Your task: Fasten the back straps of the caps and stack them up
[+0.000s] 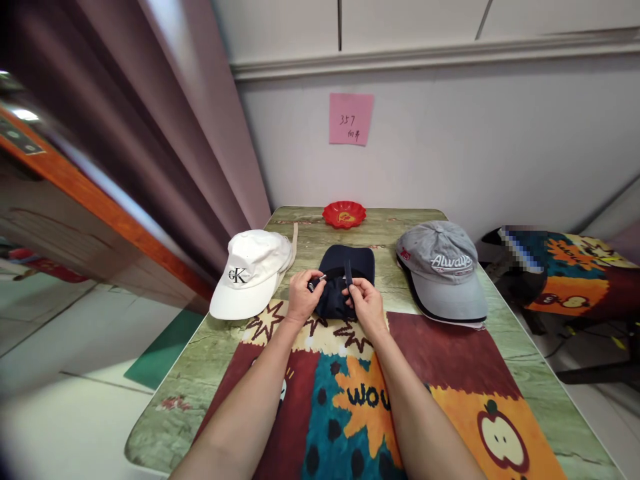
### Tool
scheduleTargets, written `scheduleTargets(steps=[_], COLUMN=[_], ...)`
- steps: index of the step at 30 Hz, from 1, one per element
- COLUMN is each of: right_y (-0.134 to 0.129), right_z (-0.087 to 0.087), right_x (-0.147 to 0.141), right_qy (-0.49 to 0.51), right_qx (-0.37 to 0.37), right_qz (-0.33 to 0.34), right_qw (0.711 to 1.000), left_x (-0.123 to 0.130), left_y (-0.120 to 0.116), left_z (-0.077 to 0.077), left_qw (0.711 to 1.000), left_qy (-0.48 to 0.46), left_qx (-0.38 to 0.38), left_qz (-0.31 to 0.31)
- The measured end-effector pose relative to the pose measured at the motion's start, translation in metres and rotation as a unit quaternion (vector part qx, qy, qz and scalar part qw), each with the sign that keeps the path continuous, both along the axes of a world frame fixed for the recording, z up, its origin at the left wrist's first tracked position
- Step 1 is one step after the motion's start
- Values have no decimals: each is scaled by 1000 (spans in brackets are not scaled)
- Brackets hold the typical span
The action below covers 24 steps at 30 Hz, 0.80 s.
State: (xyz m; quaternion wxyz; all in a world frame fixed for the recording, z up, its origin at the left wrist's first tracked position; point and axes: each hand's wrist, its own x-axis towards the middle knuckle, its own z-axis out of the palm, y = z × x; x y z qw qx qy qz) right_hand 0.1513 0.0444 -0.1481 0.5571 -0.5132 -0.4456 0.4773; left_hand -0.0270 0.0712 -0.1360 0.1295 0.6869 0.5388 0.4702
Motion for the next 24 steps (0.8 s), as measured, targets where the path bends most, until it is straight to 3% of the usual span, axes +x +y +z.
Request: scheduleTargets(steps=[3, 6, 11, 14, 16, 24], right_y=[4, 9, 15, 19, 20, 20], right_z=[28, 62, 99, 108, 110, 108], right_x=[6, 10, 15, 20, 22, 19], right_qy=[-13, 19, 55, 35, 18, -96], right_qx=[-15, -23, -13, 9, 27, 74], right_qz=[38, 63, 23, 17, 24, 34], right_qw=[999, 998, 998, 999, 999, 992], left_x=[9, 22, 33, 31, 29, 34], left_y=[-3, 2, 17, 19, 17, 11], left_z=[19, 42, 75, 86, 89, 89], left_qw=[1000, 989, 930, 891, 879, 900], left_qy=[-15, -140, -344, -414, -428, -359], left_qx=[24, 22, -24, -83, -109, -148], left_qz=[-7, -38, -127, -167, -179, -197])
